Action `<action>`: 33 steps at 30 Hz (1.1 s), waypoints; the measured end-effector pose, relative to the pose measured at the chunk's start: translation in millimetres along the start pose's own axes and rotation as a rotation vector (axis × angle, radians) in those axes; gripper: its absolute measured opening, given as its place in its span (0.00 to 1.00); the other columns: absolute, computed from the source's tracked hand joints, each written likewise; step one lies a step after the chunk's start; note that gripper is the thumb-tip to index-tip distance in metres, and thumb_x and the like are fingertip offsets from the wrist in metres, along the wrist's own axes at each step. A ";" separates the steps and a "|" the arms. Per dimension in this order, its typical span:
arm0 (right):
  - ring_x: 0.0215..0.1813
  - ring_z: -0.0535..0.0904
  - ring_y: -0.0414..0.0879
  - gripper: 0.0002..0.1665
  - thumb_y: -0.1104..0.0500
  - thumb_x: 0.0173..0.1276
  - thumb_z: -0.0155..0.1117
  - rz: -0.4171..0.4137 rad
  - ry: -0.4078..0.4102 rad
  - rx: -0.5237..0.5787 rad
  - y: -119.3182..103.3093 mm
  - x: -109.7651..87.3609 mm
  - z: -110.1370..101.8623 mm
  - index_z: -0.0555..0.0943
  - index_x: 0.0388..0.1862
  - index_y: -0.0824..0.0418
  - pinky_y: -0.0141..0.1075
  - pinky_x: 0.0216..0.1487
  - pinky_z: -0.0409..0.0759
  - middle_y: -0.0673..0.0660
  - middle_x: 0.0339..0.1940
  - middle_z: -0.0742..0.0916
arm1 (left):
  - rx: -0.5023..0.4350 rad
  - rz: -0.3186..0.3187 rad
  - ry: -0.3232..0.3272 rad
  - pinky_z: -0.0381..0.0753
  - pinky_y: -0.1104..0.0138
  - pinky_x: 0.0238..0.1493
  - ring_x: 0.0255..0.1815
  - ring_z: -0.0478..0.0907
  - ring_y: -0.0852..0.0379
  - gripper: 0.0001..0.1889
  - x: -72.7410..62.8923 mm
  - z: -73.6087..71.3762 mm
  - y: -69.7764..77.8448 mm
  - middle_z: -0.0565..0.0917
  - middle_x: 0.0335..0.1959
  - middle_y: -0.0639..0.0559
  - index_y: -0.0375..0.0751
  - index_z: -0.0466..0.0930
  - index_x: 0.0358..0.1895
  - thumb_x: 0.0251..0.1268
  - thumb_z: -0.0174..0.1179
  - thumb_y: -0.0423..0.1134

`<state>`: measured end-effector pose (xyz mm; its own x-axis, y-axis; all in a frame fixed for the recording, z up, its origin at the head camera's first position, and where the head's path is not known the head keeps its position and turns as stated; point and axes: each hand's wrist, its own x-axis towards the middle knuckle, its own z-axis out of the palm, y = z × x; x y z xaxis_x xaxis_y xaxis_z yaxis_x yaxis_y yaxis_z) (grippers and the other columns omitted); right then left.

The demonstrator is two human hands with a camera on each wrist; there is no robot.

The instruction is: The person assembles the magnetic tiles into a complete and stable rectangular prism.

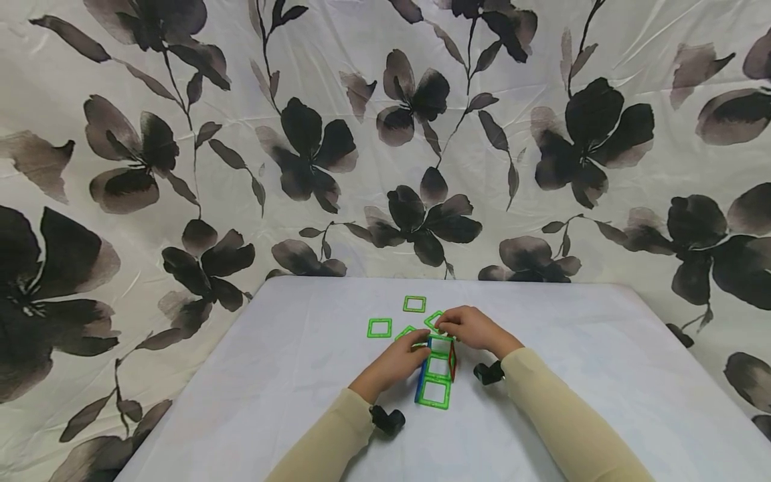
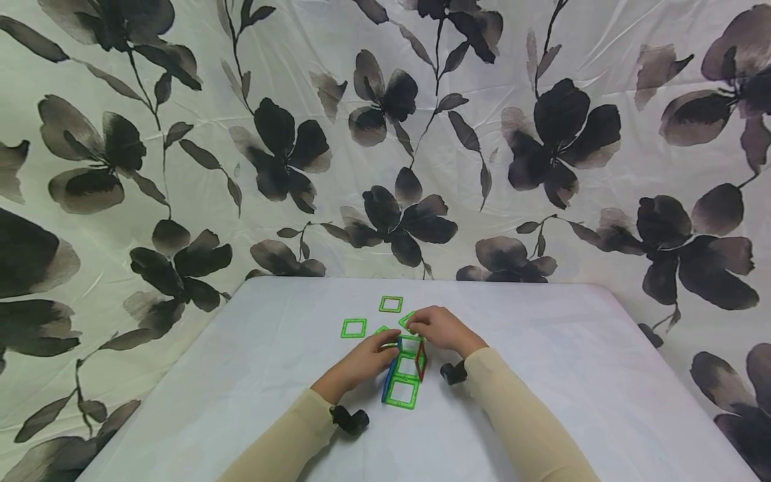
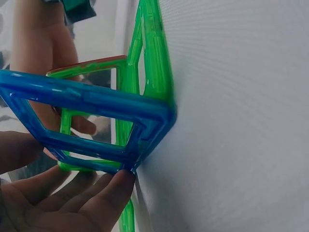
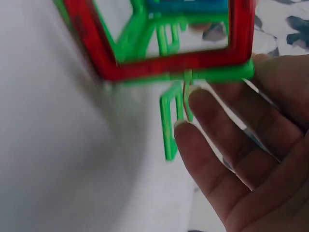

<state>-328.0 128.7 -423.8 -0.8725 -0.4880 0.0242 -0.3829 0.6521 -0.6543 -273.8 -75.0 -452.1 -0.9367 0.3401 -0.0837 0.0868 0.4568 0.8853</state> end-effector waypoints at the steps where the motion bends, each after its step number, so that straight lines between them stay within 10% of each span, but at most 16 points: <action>1: 0.41 0.80 0.42 0.11 0.55 0.73 0.57 -0.001 0.005 -0.030 0.7 1.4 -1.4 0.85 0.46 0.54 0.39 0.44 0.81 0.50 0.42 0.88 | 0.001 0.000 0.003 0.77 0.56 0.63 0.71 0.67 0.48 0.26 0.4 0.4 -0.2 0.67 0.73 0.48 0.47 0.62 0.73 0.75 0.50 0.43; 33: 0.57 0.81 0.52 0.12 0.66 0.59 0.67 -0.039 -0.027 -0.391 16.1 38.4 7.4 0.88 0.41 0.56 0.47 0.64 0.75 0.52 0.45 0.89 | -0.049 0.031 0.020 0.78 0.57 0.62 0.69 0.70 0.49 0.22 7.7 1.4 -5.8 0.70 0.70 0.49 0.50 0.68 0.69 0.73 0.52 0.39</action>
<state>-365.4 116.2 -439.0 -0.8487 -0.5285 0.0206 -0.5071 0.8020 -0.3156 -281.1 -73.8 -458.5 -0.9403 0.3370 -0.0472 0.0997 0.4056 0.9086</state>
